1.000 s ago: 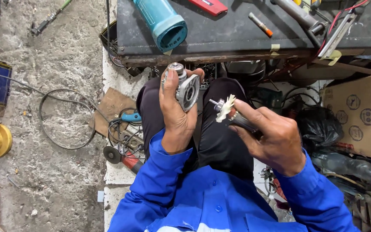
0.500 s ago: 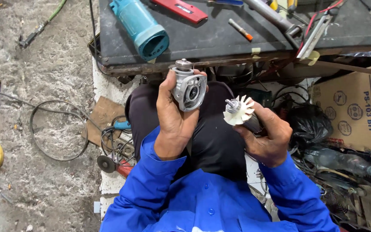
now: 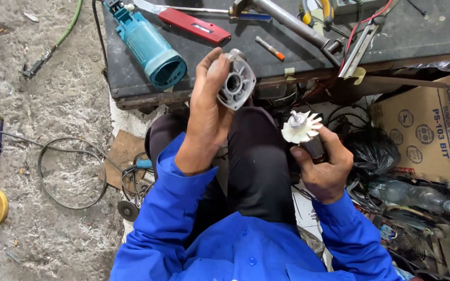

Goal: Assembling an electric motor armature by installing the cooling fan and bearings onto the shaft, then preparing to install it into the motor housing.

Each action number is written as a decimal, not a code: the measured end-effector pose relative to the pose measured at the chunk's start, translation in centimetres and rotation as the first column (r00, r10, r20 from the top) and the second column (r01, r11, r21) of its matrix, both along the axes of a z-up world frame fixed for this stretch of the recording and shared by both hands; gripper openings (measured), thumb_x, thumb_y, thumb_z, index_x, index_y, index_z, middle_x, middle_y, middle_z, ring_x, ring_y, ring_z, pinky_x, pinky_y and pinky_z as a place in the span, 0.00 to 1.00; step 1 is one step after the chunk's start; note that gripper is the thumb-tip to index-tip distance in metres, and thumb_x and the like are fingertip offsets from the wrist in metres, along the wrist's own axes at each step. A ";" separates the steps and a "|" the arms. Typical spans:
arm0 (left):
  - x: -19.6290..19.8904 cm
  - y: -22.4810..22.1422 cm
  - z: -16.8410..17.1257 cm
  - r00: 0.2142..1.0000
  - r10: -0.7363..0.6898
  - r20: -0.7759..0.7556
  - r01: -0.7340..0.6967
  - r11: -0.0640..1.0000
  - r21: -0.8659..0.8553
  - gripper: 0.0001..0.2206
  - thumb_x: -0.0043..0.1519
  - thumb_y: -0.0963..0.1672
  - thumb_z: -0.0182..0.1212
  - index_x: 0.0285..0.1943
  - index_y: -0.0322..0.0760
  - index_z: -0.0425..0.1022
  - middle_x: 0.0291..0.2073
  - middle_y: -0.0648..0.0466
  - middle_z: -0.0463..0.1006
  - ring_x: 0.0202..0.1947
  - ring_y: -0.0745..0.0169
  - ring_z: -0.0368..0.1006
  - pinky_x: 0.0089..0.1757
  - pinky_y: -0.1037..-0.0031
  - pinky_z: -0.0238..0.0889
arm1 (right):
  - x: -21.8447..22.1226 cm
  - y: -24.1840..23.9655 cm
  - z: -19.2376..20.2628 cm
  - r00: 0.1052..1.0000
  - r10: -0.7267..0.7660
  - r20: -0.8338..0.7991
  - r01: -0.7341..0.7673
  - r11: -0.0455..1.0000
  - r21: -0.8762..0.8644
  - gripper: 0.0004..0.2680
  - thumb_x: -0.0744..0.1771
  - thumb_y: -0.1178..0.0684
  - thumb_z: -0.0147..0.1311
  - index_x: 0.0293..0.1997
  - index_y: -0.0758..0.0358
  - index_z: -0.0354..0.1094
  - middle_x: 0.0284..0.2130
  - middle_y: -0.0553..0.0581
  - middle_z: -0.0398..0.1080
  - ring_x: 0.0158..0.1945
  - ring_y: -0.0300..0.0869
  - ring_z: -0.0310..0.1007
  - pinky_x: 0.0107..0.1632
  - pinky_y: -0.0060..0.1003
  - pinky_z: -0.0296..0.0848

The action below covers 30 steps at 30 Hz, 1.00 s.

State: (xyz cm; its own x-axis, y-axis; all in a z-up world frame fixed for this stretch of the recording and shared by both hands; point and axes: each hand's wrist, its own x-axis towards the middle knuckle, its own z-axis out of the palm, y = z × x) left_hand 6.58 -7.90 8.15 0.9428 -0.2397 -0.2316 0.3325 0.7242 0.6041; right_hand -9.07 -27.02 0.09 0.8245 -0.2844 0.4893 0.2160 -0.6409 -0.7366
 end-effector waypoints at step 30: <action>7.2 -3.9 5.9 0.963 -0.270 0.007 0.135 0.504 0.853 0.39 0.42 0.64 0.49 0.52 0.39 0.73 0.50 0.55 0.77 0.51 0.66 0.71 0.50 0.72 0.63 | 8.3 1.6 3.3 0.994 -0.102 -0.042 0.110 0.957 0.269 0.14 0.67 0.51 0.57 0.56 0.68 0.68 0.37 0.53 0.69 0.37 0.39 0.65 0.42 0.35 0.67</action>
State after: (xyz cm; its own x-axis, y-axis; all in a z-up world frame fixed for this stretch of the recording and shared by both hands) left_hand 13.74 -11.80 14.05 0.9295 -0.1854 -0.3187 0.2767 -0.2204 0.9353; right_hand -0.80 -25.44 3.40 0.7945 -0.4895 0.3595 0.1348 -0.4351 -0.8902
